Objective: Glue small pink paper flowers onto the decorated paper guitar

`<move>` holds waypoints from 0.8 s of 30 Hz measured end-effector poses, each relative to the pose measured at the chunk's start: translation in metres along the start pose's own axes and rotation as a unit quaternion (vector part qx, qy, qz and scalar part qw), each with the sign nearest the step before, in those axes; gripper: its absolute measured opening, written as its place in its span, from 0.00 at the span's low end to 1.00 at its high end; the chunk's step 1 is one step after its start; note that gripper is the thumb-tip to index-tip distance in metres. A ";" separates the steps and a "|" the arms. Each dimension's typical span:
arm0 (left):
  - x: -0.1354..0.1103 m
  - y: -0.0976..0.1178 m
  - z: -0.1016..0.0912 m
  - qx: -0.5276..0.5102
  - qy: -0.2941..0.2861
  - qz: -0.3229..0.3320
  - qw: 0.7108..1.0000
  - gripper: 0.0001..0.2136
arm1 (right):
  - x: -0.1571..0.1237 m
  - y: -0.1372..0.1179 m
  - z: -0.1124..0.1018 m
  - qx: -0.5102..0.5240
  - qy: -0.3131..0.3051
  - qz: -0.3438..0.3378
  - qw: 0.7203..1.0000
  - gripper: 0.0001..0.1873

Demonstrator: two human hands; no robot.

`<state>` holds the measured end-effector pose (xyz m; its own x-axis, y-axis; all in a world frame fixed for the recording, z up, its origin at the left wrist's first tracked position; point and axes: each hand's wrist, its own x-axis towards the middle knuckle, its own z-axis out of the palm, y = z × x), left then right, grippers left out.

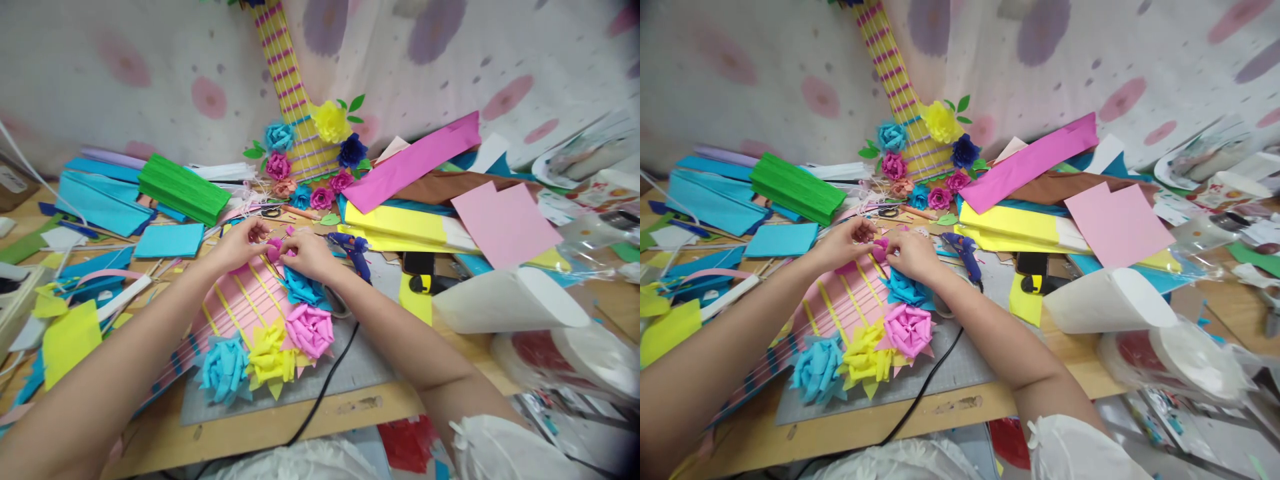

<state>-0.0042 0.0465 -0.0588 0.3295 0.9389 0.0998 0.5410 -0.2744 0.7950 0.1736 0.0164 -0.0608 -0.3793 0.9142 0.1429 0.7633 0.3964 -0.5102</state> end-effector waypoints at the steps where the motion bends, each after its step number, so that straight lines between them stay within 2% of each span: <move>1: 0.000 0.000 0.000 -0.007 0.002 -0.006 1.000 0.14 | -0.001 -0.001 0.000 -0.009 0.001 0.009 1.000 0.08; 7: 0.001 0.000 0.002 -0.030 -0.003 -0.025 0.999 0.15 | -0.004 -0.004 0.006 -0.045 -0.015 0.028 0.998 0.09; 13: -0.003 0.000 0.002 -0.023 0.000 -0.017 1.000 0.16 | -0.002 -0.008 0.010 -0.068 0.002 0.043 0.997 0.10; 16: -0.009 0.002 0.000 0.011 0.011 0.010 1.000 0.16 | -0.002 -0.010 0.010 -0.072 0.001 0.053 0.996 0.09; 19: -0.015 0.005 0.000 0.073 0.007 0.034 0.997 0.19 | -0.003 -0.011 0.009 -0.070 0.003 0.059 0.996 0.10; 24: -0.016 0.005 0.012 0.141 0.021 0.040 0.989 0.19 | -0.004 -0.011 0.008 -0.070 0.004 0.062 0.996 0.09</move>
<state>0.0030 0.0274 -0.0635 0.3502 0.9180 0.1859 0.7103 -0.3897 0.5862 0.1622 0.0076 -0.0628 -0.2745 0.9570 0.0937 0.8693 0.2886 -0.4013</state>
